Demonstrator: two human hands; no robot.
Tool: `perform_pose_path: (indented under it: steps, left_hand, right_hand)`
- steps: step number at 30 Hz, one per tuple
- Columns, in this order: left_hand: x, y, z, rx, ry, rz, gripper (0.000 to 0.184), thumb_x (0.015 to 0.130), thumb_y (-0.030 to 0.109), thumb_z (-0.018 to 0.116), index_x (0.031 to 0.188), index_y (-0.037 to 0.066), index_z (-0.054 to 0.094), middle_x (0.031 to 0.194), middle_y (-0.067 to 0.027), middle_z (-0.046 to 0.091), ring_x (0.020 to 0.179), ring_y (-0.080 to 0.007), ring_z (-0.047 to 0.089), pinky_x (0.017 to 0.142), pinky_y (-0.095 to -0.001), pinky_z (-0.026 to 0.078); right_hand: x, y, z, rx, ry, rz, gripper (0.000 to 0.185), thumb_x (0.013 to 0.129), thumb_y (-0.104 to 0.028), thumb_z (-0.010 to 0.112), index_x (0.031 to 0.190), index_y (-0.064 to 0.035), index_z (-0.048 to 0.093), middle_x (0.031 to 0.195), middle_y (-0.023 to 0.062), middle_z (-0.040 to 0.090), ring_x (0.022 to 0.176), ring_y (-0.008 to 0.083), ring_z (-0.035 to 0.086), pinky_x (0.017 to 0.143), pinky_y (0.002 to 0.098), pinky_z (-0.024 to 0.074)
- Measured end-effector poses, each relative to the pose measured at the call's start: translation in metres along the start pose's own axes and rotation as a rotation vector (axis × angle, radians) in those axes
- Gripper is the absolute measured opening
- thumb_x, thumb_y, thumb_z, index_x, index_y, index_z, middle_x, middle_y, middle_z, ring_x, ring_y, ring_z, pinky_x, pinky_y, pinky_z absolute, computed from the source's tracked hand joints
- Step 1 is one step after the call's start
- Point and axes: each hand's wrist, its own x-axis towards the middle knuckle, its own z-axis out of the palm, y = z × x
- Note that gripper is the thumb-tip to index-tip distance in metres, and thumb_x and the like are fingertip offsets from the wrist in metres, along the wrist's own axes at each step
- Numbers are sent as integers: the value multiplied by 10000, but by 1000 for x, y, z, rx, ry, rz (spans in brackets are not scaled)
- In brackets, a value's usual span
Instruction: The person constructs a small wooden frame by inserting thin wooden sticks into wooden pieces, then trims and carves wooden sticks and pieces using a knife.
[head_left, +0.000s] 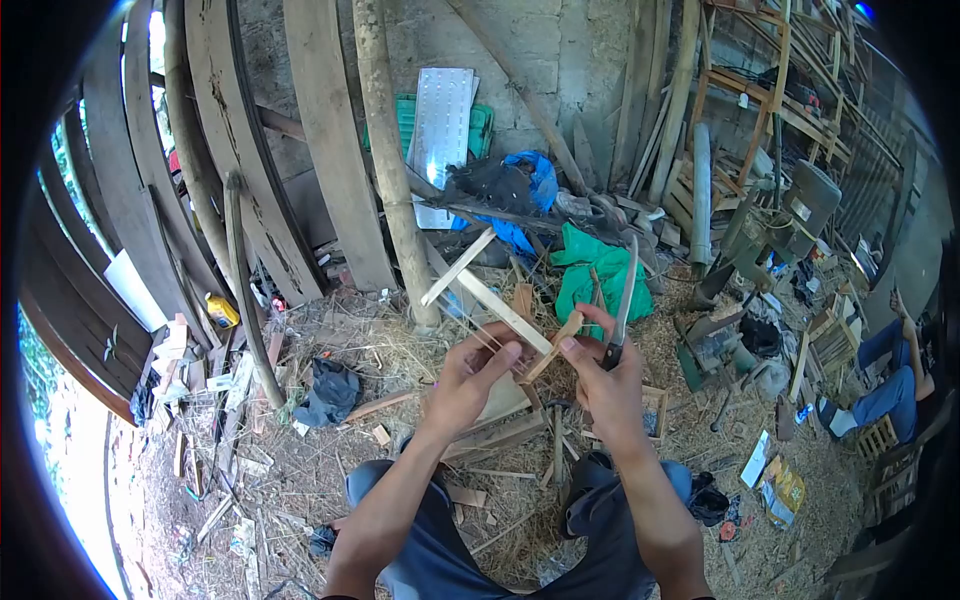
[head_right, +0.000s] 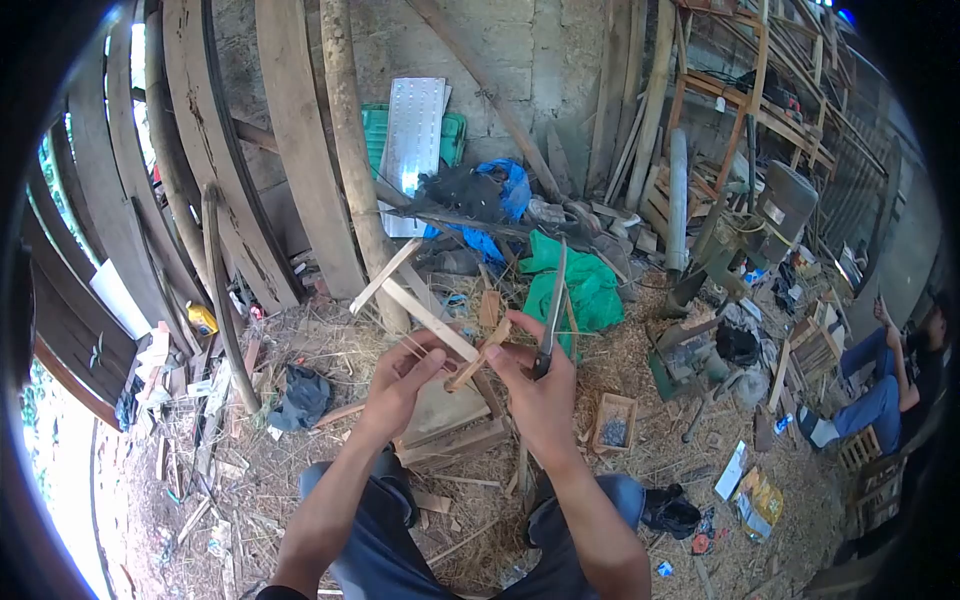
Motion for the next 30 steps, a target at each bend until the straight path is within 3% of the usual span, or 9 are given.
perform_pose_path:
  steps: [4,8,11,13,16,19,22,25,30]
  left_hand:
    - [2,-7,4,-197,88,19,332,959,170,535,1231,-19,530,1157,-127,630,1027,-196,618,948,-348,462]
    - [4,-16,2,-250,133,35,311,958,133,541,1221,-31,556,1122,-135,652,991,-170,635,896,-319,486]
    - [5,-16,-2,-252,138,-16,284,960,119,527,1206,-22,547,1115,-135,649,1060,-219,617,946,-358,468]
    - [6,-13,-3,-234,147,-55,341,962,177,535,1239,-19,512,1164,-141,624,1061,-222,612,946,-372,469]
    - [3,-4,3,-459,211,-45,418,962,241,534,1282,-16,458,1214,-154,583,1076,-229,599,976,-387,445]
    - [2,-19,3,-444,269,15,483,965,288,521,1315,-19,396,1238,-170,546,1096,-237,575,989,-384,419]
    - [-5,-29,14,-224,240,39,451,962,245,534,1303,-15,397,1219,-153,556,1112,-214,554,976,-359,408]
    - [-9,-38,33,-260,274,59,457,923,171,622,1288,5,404,1211,-103,553,1142,-154,511,995,-310,384]
    - [0,-39,34,-392,389,43,374,904,136,647,1213,-1,487,1146,-74,592,1069,-130,544,967,-287,394]
  right_hand:
    - [-5,15,8,32,29,-57,424,851,-83,695,1218,-37,489,887,77,652,750,76,586,632,202,434]
    - [-8,19,15,21,31,-68,427,852,-93,701,1205,-46,466,880,74,640,772,83,592,658,205,442]
    - [-11,24,20,35,52,-76,437,852,-105,707,1200,-45,450,859,74,634,697,66,570,564,197,422]
    - [-13,25,22,100,76,71,439,848,-103,711,1191,-56,441,862,74,630,580,45,514,444,190,355]
    - [-11,24,28,245,155,101,430,846,-109,713,1175,-65,440,863,70,628,490,32,443,376,194,285]
    - [-7,32,22,260,174,49,425,846,-119,714,1161,-74,432,837,43,612,477,28,429,383,188,292]
    - [-6,29,25,273,234,28,431,858,-136,704,1172,-71,417,762,-4,536,464,14,383,361,202,291]
    - [-5,31,24,293,248,66,424,860,-146,703,1161,-69,414,729,-25,500,452,16,376,357,206,297]
    - [-6,37,30,282,215,96,417,858,-157,707,1147,-68,420,688,-38,474,444,17,372,357,205,300]
